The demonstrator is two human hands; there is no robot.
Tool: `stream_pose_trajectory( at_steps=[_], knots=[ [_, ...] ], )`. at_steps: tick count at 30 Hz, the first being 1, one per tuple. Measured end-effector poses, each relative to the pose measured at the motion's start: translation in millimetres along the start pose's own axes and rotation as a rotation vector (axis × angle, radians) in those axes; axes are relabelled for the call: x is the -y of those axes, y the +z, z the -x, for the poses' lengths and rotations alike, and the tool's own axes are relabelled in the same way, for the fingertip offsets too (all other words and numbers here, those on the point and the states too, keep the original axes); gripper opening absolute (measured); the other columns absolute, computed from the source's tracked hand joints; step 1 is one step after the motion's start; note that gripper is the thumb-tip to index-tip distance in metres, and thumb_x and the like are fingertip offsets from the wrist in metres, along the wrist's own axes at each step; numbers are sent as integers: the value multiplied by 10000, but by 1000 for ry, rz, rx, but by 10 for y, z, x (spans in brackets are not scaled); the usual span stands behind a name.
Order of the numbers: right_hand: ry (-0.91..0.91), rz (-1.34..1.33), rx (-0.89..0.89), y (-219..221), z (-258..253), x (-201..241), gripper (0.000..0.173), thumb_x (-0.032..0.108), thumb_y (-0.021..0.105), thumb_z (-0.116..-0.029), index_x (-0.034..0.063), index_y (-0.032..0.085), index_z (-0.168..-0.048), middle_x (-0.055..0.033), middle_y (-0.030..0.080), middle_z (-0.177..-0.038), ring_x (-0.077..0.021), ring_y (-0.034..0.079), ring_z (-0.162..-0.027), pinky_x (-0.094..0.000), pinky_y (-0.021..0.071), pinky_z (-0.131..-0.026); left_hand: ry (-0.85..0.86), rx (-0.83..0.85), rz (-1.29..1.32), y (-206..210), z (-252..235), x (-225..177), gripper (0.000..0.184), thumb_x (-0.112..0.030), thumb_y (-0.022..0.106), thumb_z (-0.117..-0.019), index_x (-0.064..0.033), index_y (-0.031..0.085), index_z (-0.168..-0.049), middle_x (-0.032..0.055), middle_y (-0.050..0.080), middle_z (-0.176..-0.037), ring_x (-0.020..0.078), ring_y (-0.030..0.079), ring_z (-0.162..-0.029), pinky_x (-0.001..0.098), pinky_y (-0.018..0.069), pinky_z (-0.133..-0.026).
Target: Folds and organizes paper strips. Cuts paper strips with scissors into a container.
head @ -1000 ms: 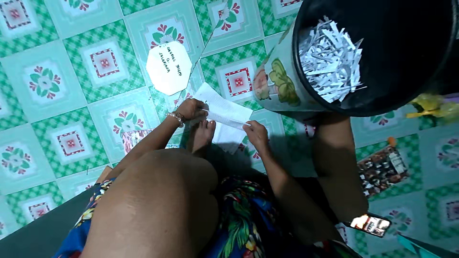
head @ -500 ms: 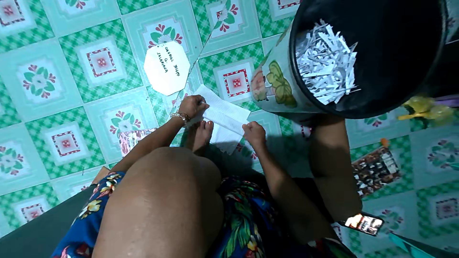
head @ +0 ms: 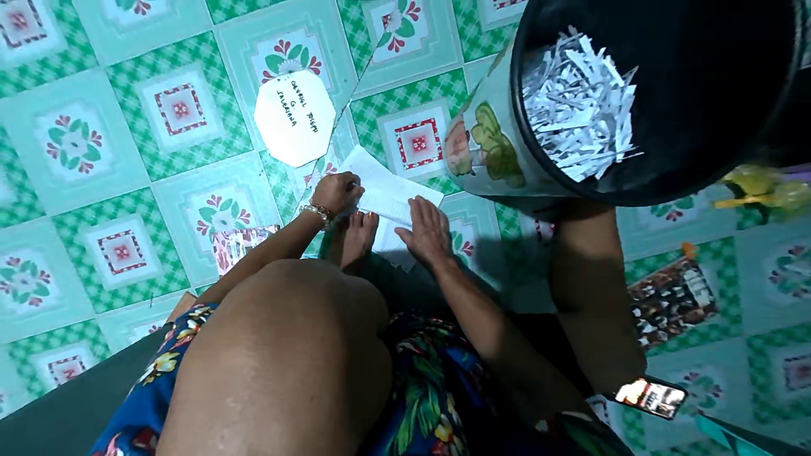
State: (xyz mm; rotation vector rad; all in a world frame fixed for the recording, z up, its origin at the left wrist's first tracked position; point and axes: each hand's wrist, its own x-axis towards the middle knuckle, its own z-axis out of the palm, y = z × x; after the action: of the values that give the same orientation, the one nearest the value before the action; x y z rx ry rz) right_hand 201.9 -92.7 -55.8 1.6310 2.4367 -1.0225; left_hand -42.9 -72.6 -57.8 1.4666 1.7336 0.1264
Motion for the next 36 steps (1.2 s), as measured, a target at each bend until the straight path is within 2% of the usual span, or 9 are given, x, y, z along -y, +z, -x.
stream_pose_trajectory(
  at_steps=[4, 9, 15, 17, 22, 25, 27, 30, 36],
  knots=[
    [4, 148, 133, -11, -75, 39, 542, 262, 603, -1034, -23, 484, -1480, -258, 404, -1570, -457, 340, -1474, -665, 306, -1111, 42, -113, -124, 61, 56, -41, 321, -187, 638, -998, 0, 672, -1257, 261, 635, -1291, 461, 591, -1230, 662, 429, -1012],
    [48, 202, 235, -191, -191, 195, 384, 177, 475, -1084, -40, 573, -1385, -265, 465, -1515, -458, 408, -1423, -695, 283, -1090, 587, -63, -319, 321, 98, -234, 473, -319, 651, -992, 15, 651, -1327, 264, 603, -1383, 478, 536, -1326, 719, 249, -1148],
    [-1, 98, 305, -615, -129, 274, 385, 207, 425, -1100, -59, 671, -1233, -256, 618, -1337, -424, 565, -1273, -660, 369, -1034, 473, 216, -279, 179, 52, -433, 286, -93, 497, -1059, 42, 693, -1217, 268, 695, -1169, 463, 653, -1127, 616, 429, -1038],
    [219, 33, 602, -1385, 8, 768, 421, 171, 350, -1129, -34, 477, -1475, -208, 471, -1539, -342, 442, -1441, -516, 331, -1182, 433, 302, -105, -5, 45, -523, 297, -152, 529, -1066, 84, 702, -1120, 281, 701, -1037, 446, 676, -1012, 608, 487, -931],
    [151, -705, -221, -1252, 739, 16, 389, 133, 409, -1086, -46, 497, -1420, -170, 632, -1242, -162, 656, -1026, -330, 563, -884, 411, 397, 383, -349, 183, -911, 273, -131, 583, -1036, -12, 679, -810, -41, 556, -635, -5, 487, -565, 199, 424, -568],
    [125, -1084, -285, -1181, 1008, -11, 484, 165, 547, -999, 39, 427, -1451, -12, 635, -1212, -74, 653, -1029, -306, 570, -898, 444, 451, 465, -387, 244, -1262, 260, -103, 583, -1033, -26, 686, -808, -66, 562, -609, -34, 493, -534, 156, 417, -533],
    [92, -1205, -373, -1094, 1033, 124, 243, 110, 681, -892, 108, 635, -1130, 90, 693, -894, -15, 665, -816, -254, 578, -766, 484, 474, 470, -400, 281, -1494, 272, -93, 579, -1033, -38, 662, -780, -70, 555, -598, -34, 497, -526, 153, 418, -524],
    [76, -1309, -457, -1179, 1005, 373, 286, 80, 584, -974, 70, 529, -1254, 33, 659, -1061, -68, 659, -987, -336, 571, -925, 476, 466, 494, -451, 344, -1769, 257, -98, 580, -1035, -41, 660, -797, -61, 573, -617, -24, 519, -539, 159, 444, -537],
    [162, -1357, -731, -1467, 952, 508, 161, 132, 514, -1064, 87, 561, -1211, 30, 689, -1036, -41, 674, -948, -260, 572, -867, 521, 589, 441, -560, 473, -2016, 332, -119, 552, -1052, -54, 617, -733, -49, 588, -591, -6, 545, -516, 170, 465, -523]
  ],
)
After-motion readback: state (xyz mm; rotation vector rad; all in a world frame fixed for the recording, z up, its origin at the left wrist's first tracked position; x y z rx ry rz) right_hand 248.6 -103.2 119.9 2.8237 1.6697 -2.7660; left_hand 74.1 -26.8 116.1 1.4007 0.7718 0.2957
